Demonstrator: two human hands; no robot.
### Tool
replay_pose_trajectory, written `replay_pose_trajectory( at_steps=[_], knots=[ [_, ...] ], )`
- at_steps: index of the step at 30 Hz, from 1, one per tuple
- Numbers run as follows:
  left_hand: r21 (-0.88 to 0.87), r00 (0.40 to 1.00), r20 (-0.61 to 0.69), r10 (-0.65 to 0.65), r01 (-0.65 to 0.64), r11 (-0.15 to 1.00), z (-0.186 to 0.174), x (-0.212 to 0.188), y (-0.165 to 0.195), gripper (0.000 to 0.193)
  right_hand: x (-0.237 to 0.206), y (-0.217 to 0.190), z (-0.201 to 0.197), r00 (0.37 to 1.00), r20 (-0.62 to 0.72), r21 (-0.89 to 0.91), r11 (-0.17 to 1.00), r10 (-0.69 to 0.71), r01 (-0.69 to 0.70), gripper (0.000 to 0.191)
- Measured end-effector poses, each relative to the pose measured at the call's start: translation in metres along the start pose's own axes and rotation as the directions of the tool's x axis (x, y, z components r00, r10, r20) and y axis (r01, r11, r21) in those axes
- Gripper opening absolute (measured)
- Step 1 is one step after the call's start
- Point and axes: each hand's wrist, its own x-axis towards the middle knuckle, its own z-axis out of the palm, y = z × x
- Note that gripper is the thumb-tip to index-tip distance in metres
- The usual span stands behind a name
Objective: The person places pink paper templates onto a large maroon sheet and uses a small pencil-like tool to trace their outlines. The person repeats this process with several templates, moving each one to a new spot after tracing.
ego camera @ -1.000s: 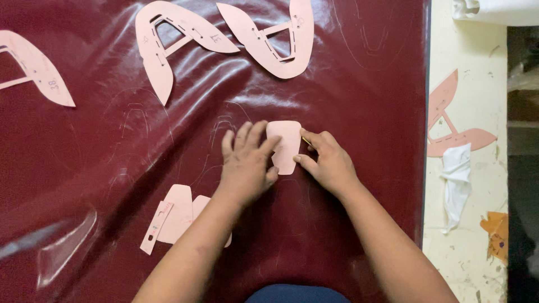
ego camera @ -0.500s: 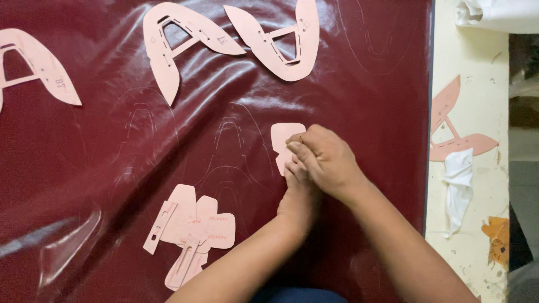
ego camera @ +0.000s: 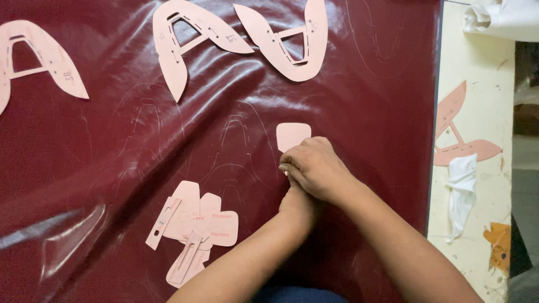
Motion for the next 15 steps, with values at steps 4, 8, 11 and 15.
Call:
replay_pose_trajectory(
  at_steps=[4, 8, 11, 15],
  knots=[
    [-0.056, 0.987, -0.141, -0.078, 0.07, 0.996, 0.012, 0.007, -0.003, 0.05, 0.004, 0.005, 0.003, 0.99, -0.132, -0.003, 0.999, -0.047, 0.047, 0.012],
    [-0.051, 0.955, -0.261, -0.14, 0.131, 0.99, 0.016, 0.008, -0.007, 0.05, 0.003, 0.012, -0.001, 0.99, -0.128, -0.04, 0.998, -0.057, 0.052, 0.02],
    [-0.108, 0.947, -0.277, -0.165, 0.14, 0.984, 0.017, 0.007, -0.009, 0.046, 0.004, 0.015, 0.001, 0.99, -0.141, -0.051, 0.999, -0.026, 0.018, 0.009],
    [-0.312, 0.966, -0.194, -0.169, 0.102, 0.945, 0.02, 0.005, -0.013, 0.037, 0.011, 0.016, 0.007, 0.977, -0.198, 0.011, 0.997, -0.072, 0.076, 0.009]
  ],
)
